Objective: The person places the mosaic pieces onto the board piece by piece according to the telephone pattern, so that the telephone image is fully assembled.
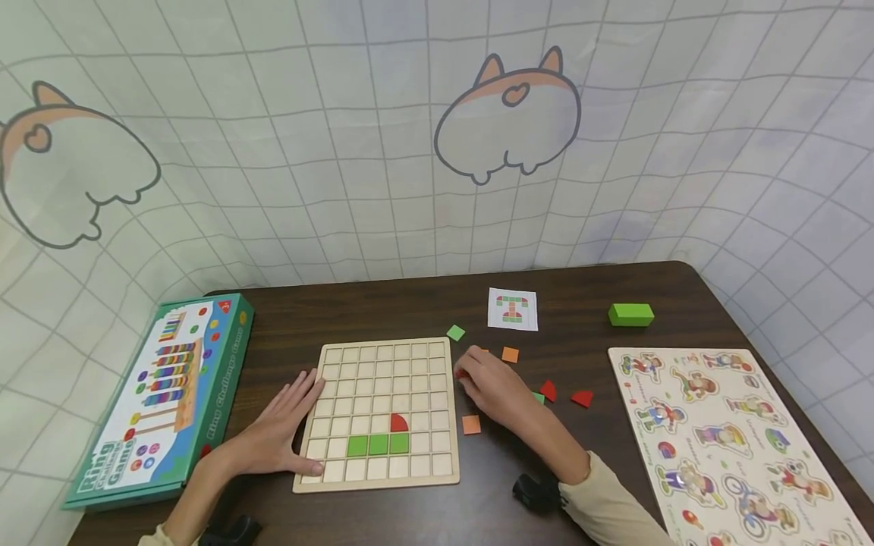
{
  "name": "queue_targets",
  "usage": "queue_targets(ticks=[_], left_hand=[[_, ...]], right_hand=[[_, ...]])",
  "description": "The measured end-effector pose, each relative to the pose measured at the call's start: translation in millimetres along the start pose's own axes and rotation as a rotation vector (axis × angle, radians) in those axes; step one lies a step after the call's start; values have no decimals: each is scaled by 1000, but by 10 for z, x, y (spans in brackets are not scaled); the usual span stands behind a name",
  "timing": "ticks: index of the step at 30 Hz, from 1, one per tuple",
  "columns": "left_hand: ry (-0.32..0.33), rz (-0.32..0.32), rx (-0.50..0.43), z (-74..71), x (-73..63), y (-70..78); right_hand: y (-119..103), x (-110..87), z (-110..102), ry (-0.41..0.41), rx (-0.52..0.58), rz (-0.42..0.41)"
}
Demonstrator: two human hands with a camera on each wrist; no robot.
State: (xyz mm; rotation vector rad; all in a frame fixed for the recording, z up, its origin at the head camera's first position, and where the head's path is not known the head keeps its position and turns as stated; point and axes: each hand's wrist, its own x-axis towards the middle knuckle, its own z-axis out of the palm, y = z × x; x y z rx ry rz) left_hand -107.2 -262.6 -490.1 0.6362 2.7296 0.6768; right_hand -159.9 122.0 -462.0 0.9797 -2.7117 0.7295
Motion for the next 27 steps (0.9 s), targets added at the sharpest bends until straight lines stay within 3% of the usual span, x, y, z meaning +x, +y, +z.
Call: queue_targets(ticks=[3, 7, 14, 19, 27], left_hand=[[2, 0, -7, -15, -5, 9], [-3, -7, -5, -19, -8, 12], [-7, -19, 4, -13, -4, 10], [-3, -7, 0, -21, -5, 12], [-1, -12, 15, -10, 7, 6]], right_hand=[[-178, 102, -16, 10, 141, -26], [-455, 243, 95, -53, 249, -102], [-854, 483, 477, -247, 273, -99], [-976, 542, 619, -285, 229, -114], [-977, 546, 617, -315, 175, -145]])
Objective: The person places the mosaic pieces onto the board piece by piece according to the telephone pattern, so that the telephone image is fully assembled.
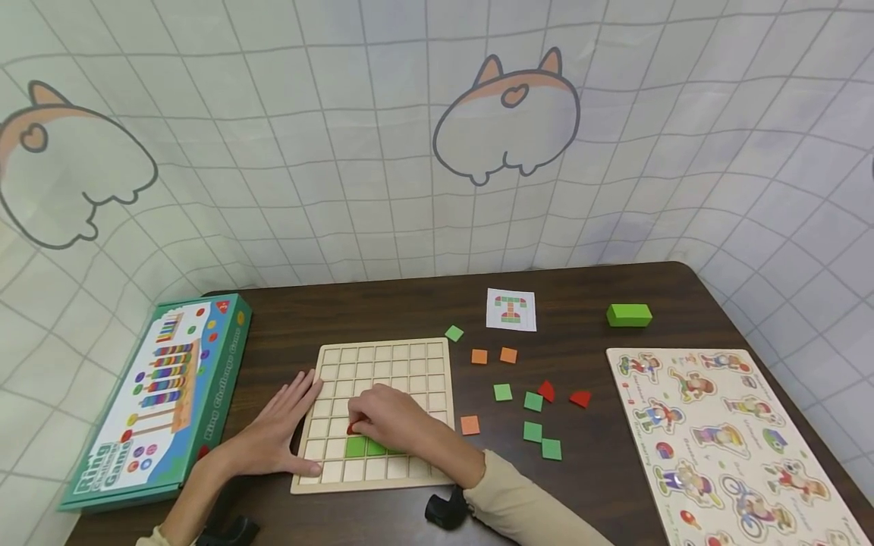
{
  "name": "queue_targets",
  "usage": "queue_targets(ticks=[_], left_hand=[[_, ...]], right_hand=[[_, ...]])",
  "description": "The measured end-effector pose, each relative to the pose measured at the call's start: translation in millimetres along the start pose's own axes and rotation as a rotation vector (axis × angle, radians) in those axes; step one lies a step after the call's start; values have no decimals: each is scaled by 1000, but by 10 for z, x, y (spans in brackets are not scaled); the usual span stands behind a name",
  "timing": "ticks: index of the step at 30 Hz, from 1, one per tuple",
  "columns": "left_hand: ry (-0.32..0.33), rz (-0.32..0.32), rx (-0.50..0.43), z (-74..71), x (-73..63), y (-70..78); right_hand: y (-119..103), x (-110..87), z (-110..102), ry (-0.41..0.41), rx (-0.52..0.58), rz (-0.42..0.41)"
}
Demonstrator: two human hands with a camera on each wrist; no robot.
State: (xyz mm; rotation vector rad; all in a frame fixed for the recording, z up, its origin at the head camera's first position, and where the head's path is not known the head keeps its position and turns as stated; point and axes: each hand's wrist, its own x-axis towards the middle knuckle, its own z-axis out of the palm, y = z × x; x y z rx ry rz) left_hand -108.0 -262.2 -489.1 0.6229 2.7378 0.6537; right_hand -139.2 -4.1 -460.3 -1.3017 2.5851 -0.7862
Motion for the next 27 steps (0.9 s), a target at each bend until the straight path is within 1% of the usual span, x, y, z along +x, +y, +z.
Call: queue_targets(ticks=[4, 7, 13, 17, 20, 22, 24, 27], left_hand=[[4, 3, 5, 10, 2, -2], [7, 3, 7, 12, 2, 0], [2, -3, 8, 0, -5, 7], [3, -4, 6, -12, -9, 10], [5, -4, 6, -11, -8, 9], [2, -5, 12, -3, -3, 6], [0, -6, 9, 4, -1, 2], [1, -3, 1, 9, 1, -5]], right_hand=[[26, -6, -8, -23, -27, -35], [41, -8, -5, -31, -43, -42], [39, -5, 25, -4, -67, -53], [31, -5, 47, 32, -179, -33], [38, -20, 41, 70, -282, -66], [50, -63, -7, 104, -284, -98], [71, -148, -103, 139, -243, -111], [147, -364, -287, 183, -156, -89]])
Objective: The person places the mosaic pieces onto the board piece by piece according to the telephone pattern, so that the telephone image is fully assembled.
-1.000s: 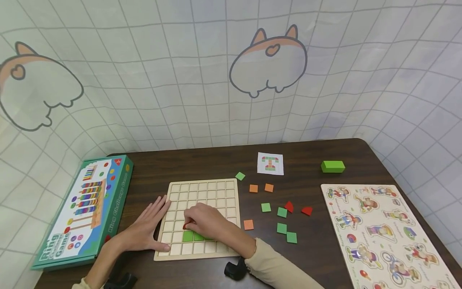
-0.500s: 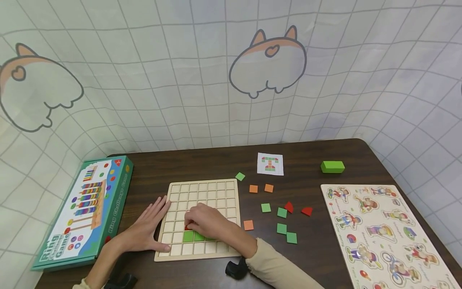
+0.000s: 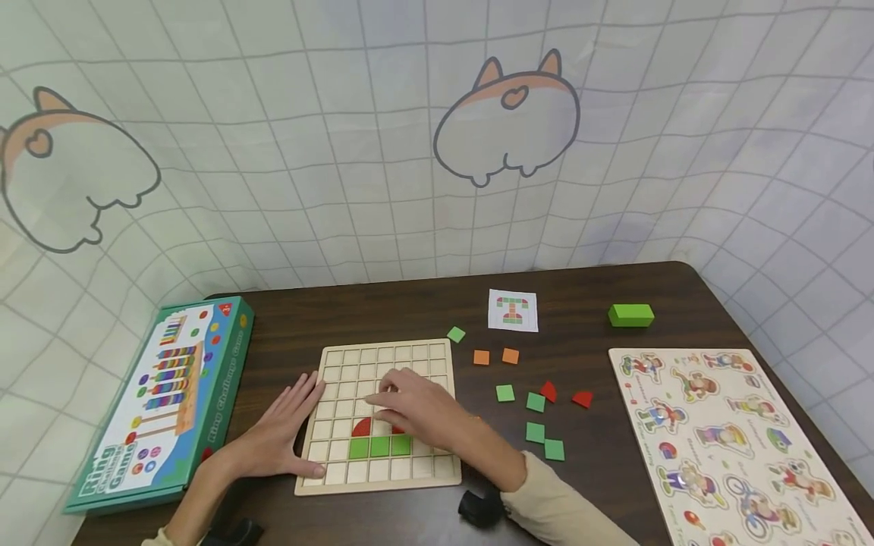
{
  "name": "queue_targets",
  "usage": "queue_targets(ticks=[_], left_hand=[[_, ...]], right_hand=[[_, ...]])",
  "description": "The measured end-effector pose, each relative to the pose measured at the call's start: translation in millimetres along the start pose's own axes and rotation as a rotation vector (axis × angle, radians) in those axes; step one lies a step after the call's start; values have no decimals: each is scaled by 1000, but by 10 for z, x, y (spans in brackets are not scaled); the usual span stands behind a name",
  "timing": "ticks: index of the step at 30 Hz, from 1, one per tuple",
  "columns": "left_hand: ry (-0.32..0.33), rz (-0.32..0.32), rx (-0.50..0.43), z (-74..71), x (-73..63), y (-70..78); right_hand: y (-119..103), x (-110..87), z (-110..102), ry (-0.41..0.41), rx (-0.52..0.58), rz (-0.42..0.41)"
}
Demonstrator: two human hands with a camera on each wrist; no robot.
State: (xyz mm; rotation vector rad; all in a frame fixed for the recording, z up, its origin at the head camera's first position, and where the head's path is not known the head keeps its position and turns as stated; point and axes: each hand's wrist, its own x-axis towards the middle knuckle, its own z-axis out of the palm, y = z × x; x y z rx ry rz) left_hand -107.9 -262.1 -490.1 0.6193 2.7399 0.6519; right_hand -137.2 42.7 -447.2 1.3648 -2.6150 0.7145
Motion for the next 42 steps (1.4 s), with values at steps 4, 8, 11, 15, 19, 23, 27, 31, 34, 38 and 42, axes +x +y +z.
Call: queue_targets(ticks=[4, 8, 11, 15, 19, 23, 27, 31, 34, 38, 42], left_hand=[[2, 4, -9, 8, 2, -2], [-3, 1, -13, 6, 4, 1], [0, 2, -15, 3, 6, 0], [1, 5, -8, -3, 6, -5], [-3, 2, -10, -7, 6, 1], [-4, 3, -10, -11, 3, 7], [-8, 5, -15, -8, -5, 5], [-6, 0, -15, 1, -6, 4], [1, -3, -14, 3, -3, 1], [3, -6, -7, 6, 5, -1], [-4, -3, -6, 11, 10, -3]], right_hand=[[195, -398, -204, 19, 14, 28], [398, -822, -310, 10, 40, 73], [509, -1053, -373, 0, 64, 126], [589, -1187, -426, -10, 88, 165], [608, -1187, -424, -16, 102, 144], [592, -1153, -381, -69, 95, 160], [574, -1156, -326, -133, 29, 150], [539, -1157, -306, -117, -42, 102], [514, -1127, -300, -83, -80, 82], [495, -1084, -273, -46, -118, 61], [501, -1070, -261, -16, -119, 39]])
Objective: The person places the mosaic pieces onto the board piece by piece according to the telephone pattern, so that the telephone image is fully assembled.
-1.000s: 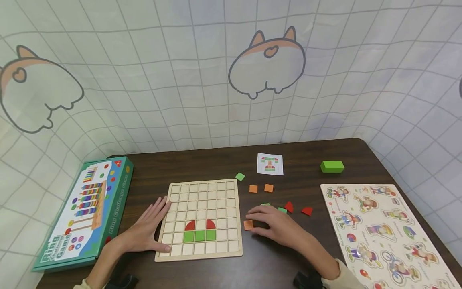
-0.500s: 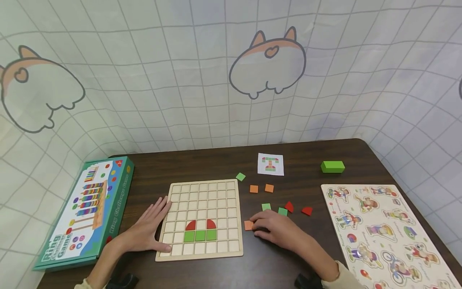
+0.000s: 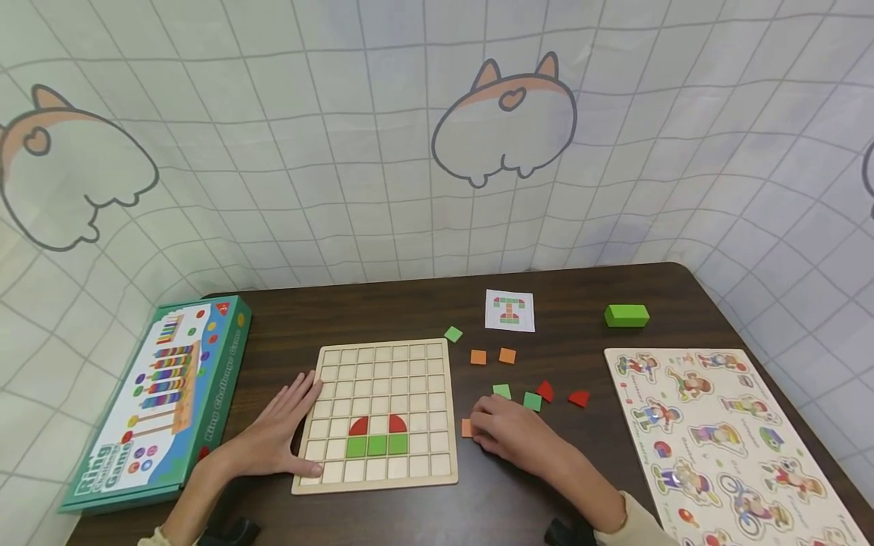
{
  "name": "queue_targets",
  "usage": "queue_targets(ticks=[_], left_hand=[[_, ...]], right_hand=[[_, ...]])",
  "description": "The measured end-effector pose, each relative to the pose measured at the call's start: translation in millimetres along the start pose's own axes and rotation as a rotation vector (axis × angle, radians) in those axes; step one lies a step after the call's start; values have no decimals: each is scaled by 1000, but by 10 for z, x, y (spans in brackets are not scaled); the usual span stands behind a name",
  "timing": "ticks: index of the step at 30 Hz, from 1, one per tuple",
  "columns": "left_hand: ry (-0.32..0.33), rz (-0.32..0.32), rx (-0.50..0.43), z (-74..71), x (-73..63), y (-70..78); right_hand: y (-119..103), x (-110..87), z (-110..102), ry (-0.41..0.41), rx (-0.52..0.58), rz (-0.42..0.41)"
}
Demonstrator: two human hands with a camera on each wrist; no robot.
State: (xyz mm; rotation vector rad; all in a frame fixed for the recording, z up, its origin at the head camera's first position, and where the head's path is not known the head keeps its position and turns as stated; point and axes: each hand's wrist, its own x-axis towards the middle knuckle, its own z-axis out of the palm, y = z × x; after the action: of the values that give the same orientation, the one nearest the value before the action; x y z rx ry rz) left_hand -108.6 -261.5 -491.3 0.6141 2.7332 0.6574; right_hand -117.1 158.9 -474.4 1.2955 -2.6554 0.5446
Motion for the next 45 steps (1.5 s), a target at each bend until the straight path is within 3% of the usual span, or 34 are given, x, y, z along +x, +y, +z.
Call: queue_targets(ticks=[4, 8, 17, 21, 26, 34, 40, 45], left_hand=[[-1, 1, 3, -10, -11, -14], [9, 3, 2, -14, -18, -21], [5, 8, -2, -8, -11, 13], [8, 8, 1, -11, -12, 28], [2, 6, -5, -12, -16, 27], [1, 7, -24, -20, -28, 9], [4, 5, -15, -21, -31, -3], [1, 6, -3, -9, -13, -1]], right_hand=[[-13, 94, -15, 72, 40, -45], [-126, 322, -45, 108, 78, -125], [-481, 929, 132, 38, 99, -291], [-550, 1081, 244, -66, 84, -260], [-553, 1132, 324, -155, 67, -200], [-555, 1138, 385, -91, 26, -253], [-623, 1102, 361, -95, -135, -227], [-546, 941, 229, -82, -39, -120]])
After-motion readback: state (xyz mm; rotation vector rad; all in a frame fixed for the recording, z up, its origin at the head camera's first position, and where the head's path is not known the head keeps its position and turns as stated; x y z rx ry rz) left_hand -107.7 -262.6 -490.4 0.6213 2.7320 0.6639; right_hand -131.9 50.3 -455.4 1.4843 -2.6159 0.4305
